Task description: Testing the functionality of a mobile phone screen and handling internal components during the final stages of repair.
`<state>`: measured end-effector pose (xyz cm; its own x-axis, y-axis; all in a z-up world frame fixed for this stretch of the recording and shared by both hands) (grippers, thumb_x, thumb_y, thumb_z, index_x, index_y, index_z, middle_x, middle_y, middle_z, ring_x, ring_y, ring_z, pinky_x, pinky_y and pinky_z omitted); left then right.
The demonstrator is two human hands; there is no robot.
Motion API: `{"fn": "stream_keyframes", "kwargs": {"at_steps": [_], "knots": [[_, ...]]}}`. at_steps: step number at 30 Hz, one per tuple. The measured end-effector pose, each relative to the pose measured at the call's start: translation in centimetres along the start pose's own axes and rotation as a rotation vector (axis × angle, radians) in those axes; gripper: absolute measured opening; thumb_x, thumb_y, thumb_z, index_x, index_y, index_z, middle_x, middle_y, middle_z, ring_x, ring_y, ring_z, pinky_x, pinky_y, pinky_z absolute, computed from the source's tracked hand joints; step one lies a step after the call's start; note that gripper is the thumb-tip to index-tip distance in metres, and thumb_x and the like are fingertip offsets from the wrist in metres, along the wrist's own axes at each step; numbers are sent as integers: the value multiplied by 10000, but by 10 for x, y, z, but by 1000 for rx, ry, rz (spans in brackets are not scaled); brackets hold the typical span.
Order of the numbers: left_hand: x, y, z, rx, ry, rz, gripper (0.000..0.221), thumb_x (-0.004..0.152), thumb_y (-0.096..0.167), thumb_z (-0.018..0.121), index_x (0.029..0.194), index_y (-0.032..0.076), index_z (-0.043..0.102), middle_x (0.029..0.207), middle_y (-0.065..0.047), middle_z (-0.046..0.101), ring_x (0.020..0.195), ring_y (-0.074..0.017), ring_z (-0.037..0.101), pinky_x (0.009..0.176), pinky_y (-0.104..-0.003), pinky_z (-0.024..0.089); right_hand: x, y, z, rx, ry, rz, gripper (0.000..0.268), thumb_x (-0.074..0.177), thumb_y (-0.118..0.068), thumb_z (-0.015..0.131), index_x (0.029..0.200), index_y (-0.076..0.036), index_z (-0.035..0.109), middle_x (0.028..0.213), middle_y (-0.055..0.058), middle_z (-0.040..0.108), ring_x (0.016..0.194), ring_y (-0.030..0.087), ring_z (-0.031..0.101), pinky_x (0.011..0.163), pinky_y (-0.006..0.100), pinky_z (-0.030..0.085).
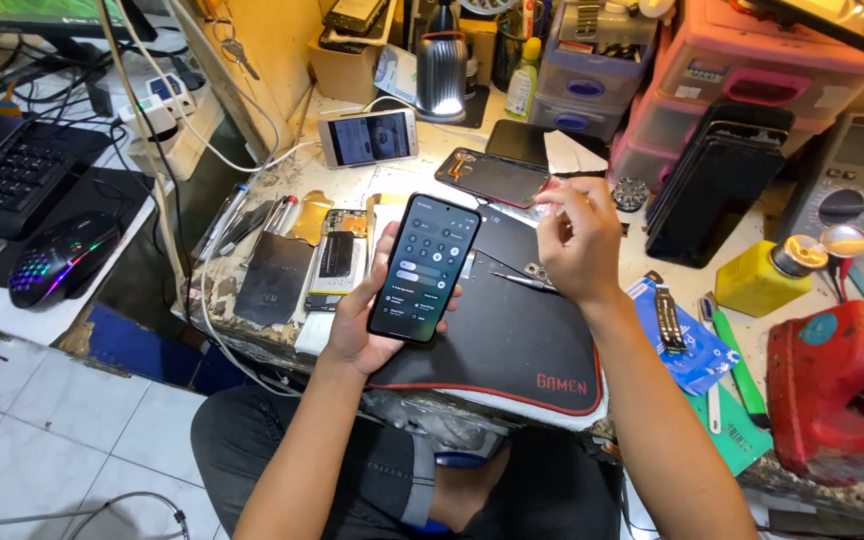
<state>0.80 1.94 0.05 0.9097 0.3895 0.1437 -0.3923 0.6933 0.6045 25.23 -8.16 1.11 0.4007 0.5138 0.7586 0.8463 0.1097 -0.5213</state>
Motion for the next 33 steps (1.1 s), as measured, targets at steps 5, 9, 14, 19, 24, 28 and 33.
{"fn": "stream_keyframes", "kwargs": {"at_steps": [5,9,14,19,24,28,33], "knots": [[2,1,2,49,12,-6,703,954,439,592,1569,331,270,1169,-348,657,1038,-470,697,759,-522,621,0,-11,0,31,-24,26,197,871,63,615,955,-55,749,1010,130,589,588,213,634,490,282,541],[1,0,-8,41,11,-10,724,966,439,565,1596,352,219,1198,-384,634,1065,-483,684,776,-532,609,1,-15,0,31,-79,52,181,873,55,631,951,-55,752,1027,141,583,626,253,675,556,301,572],[-1,2,-11,41,1,-22,720,970,431,568,1597,351,224,1215,-384,630,1086,-470,681,803,-524,603,3,-7,-5,-31,-148,88,178,857,18,650,960,-81,755,1029,138,592,690,313,700,617,354,597],[-1,3,-6,168,-36,-18,779,954,413,613,1600,348,183,1278,-351,611,1155,-418,658,886,-505,582,0,23,-23,-231,-306,117,171,845,-78,692,959,-178,771,849,94,575,719,347,686,689,430,585],[-1,-3,-31,226,-159,-48,1027,882,123,766,1626,291,78,1371,-396,501,1189,-432,626,941,-513,557,2,22,-34,-246,-558,341,194,911,-94,657,1067,-79,772,883,196,697,841,365,703,782,433,562],[7,11,-17,555,-129,-71,1096,759,80,807,1613,209,133,1250,-278,599,1157,-324,653,1008,-456,534,7,14,-34,-273,-675,449,257,935,-135,655,1151,-42,761,1042,244,708,942,376,703,842,451,555],[0,19,35,1506,-202,12,1019,702,145,884,1557,107,332,1194,-164,610,1110,-392,602,992,-514,462,5,12,-33,-431,-885,495,452,917,-339,724,1277,-66,720,1110,185,692,1034,359,683,884,463,550]]}}
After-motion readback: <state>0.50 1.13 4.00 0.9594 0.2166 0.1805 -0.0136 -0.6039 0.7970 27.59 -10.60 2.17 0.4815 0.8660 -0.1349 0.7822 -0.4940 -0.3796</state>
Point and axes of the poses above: each hand's wrist, its own x-axis towards the middle knuckle, its own z-axis out of the palm, y = z × x, the point moved 4 cm from there along x, towards the middle knuckle
